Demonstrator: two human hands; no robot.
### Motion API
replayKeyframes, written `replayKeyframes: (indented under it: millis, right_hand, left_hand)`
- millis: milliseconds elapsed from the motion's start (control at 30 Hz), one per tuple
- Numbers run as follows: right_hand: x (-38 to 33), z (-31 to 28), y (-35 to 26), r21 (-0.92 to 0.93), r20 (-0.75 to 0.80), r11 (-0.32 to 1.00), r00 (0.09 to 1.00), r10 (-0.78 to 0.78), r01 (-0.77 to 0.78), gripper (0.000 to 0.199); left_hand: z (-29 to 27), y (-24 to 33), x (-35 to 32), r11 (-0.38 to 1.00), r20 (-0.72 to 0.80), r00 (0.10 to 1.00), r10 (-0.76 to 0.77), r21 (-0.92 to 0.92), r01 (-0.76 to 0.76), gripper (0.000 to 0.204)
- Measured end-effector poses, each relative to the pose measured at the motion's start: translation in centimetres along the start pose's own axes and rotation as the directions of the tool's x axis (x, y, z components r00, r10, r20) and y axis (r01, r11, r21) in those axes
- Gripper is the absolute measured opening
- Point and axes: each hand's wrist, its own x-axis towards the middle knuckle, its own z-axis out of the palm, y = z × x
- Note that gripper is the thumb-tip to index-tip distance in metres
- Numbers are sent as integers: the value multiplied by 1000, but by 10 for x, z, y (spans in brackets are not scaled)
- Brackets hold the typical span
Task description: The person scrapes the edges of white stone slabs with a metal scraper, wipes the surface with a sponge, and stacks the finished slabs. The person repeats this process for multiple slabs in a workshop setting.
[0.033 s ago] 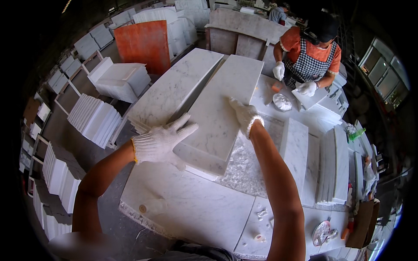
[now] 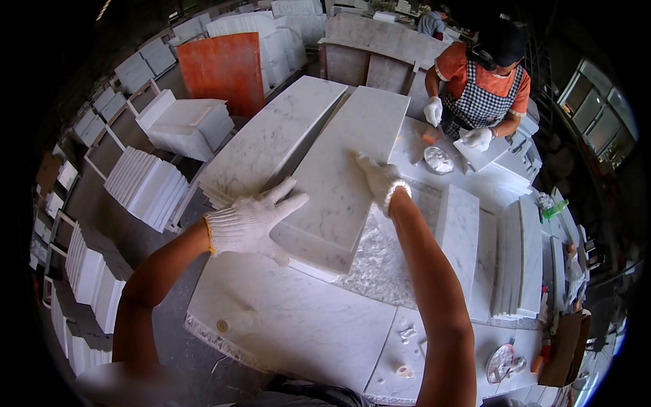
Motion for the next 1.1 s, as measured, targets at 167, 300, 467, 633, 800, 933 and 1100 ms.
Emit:
replayKeyframes:
  millis: [167, 300, 467, 633, 800, 933, 1100]
  right_hand:
    - [-25, 1, -48, -842, -81, 538, 996, -42, -46, 63]
    - [-22, -23, -69, -976, 73, 165, 932, -354, 139, 61]
    - [-51, -34, -61, -938, 75, 244, 832, -549, 246, 54]
    - [-136, 11, 28, -606, -36, 638, 785, -618, 475, 71]
    - [-190, 44, 58, -715, 101, 438, 700, -707, 545, 84]
    - [-186, 38, 64, -779, 105, 371, 688, -718, 505, 86]
    - [-186, 37, 62, -775, 94, 398, 712, -696, 491, 84]
  left_hand:
    - [-14, 4, -2, 999, 47, 999, -16, -40, 18, 104]
    - [-20, 11, 1, 998, 104, 994, -27, -50, 32, 103]
    - [-8, 7, -2, 999, -74, 996, 43, 23, -41, 93]
    - [0, -23, 2, 946, -52, 999, 12, -324, -28, 93]
    - [14, -5, 11, 978, -132, 990, -44, -209, 16, 96]
    - [7, 13, 5, 990, -41, 997, -70, -129, 64, 99]
    - [21, 10, 4, 997, -200, 977, 76, 32, -71, 102]
